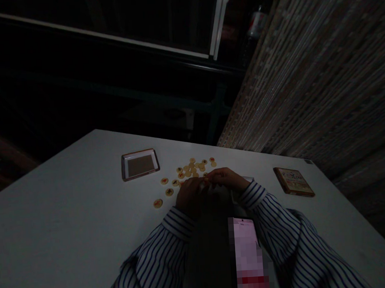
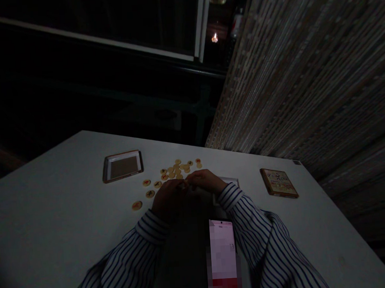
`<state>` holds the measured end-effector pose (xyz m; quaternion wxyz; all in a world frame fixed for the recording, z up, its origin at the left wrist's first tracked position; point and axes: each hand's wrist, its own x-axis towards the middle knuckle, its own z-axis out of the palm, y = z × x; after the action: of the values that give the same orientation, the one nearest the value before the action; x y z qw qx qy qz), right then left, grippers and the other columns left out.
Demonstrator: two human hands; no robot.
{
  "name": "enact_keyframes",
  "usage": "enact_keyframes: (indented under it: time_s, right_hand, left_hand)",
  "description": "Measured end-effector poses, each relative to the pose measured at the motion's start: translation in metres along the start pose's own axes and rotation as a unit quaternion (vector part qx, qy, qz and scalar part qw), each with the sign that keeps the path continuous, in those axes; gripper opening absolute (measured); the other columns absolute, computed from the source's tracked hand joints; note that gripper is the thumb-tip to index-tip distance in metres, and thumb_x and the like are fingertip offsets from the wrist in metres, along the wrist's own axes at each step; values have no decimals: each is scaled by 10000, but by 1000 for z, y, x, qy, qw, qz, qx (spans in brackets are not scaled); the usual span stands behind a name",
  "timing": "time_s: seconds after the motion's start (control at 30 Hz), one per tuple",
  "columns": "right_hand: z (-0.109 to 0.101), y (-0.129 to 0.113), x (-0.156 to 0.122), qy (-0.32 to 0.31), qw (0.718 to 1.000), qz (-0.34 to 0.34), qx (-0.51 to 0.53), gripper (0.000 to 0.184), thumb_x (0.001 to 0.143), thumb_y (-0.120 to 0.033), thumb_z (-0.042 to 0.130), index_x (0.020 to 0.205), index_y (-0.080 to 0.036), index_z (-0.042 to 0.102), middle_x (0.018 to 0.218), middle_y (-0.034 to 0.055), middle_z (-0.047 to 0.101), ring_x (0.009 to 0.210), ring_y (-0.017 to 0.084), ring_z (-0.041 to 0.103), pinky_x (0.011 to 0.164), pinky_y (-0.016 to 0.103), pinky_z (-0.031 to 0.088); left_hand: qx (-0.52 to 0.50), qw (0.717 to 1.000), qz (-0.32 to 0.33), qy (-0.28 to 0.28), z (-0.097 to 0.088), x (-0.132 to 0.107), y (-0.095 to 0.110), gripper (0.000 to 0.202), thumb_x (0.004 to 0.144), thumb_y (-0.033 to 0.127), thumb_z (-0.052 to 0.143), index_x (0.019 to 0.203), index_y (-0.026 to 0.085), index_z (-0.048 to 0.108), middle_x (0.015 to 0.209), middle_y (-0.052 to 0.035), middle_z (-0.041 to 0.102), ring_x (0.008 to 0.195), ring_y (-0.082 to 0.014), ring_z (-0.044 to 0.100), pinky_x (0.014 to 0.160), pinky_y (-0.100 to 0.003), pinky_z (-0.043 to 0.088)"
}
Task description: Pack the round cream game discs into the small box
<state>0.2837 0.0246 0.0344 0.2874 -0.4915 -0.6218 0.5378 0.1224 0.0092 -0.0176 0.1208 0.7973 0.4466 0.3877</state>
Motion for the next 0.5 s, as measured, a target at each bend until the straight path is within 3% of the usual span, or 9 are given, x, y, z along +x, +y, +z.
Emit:
enact_keyframes:
  time_s: [0.3, 0.5]
  right_hand:
    - [-3, 3, -3, -3, 999, -3, 40, 234, 631, -311, 625, 775, -127, 621, 707, 13, 619, 568, 84, 533, 563, 228, 419]
    - [-7, 7, -6, 5, 999, -21, 48, 258, 608, -329, 650, 768, -129, 623, 716, 17, 626, 595, 95, 541, 579, 241, 432]
  left_hand:
    - [-37, 998, -41, 30, -9, 2, 15, 233, 780, 335, 463, 879, 180, 605, 827, -49, 657, 765, -158, 597, 689, -272, 470]
    - [-177, 978, -108, 26, -11, 1, 19, 282, 749, 395, 487, 887, 173, 591, 845, -50, 647, 730, -145, 598, 643, -256, 483]
